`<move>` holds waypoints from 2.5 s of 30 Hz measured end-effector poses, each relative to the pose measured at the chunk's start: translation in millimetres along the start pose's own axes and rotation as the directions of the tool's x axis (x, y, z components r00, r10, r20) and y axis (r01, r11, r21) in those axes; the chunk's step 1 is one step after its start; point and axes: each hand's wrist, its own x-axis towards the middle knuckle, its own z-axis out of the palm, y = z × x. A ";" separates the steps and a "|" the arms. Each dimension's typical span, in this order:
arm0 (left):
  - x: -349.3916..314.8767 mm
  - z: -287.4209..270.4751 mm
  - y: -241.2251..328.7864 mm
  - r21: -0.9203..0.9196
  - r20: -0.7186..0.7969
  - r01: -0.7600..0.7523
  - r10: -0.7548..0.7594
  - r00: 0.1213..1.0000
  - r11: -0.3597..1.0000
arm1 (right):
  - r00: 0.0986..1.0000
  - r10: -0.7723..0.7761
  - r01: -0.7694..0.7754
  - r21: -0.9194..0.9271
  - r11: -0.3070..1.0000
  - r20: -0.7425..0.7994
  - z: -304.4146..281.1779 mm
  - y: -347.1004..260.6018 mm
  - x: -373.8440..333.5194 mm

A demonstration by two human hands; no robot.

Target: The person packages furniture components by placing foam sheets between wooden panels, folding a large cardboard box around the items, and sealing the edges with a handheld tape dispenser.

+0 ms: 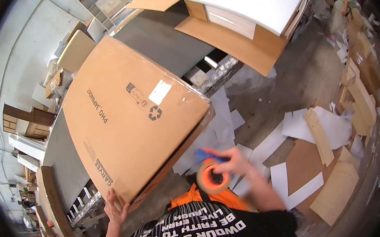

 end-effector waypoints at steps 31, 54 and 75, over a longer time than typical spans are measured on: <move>103.6 6.5 -17.5 -0.025 0.665 -0.911 0.674 -0.322 -0.411 | 0.702 -0.190 0.148 -0.120 0.982 -0.686 584.5 179.3 -19.5; 32.5 -13.3 -164.0 -0.175 0.335 -0.981 0.932 -0.140 -0.084 | 0.762 -0.007 0.419 0.485 0.768 -0.647 597.4 278.6 -42.3; 26.7 -19.7 -168.4 -0.255 0.290 -0.966 0.951 -0.107 -0.031 | 0.877 0.091 -0.127 -0.046 0.991 -0.472 633.8 288.2 9.7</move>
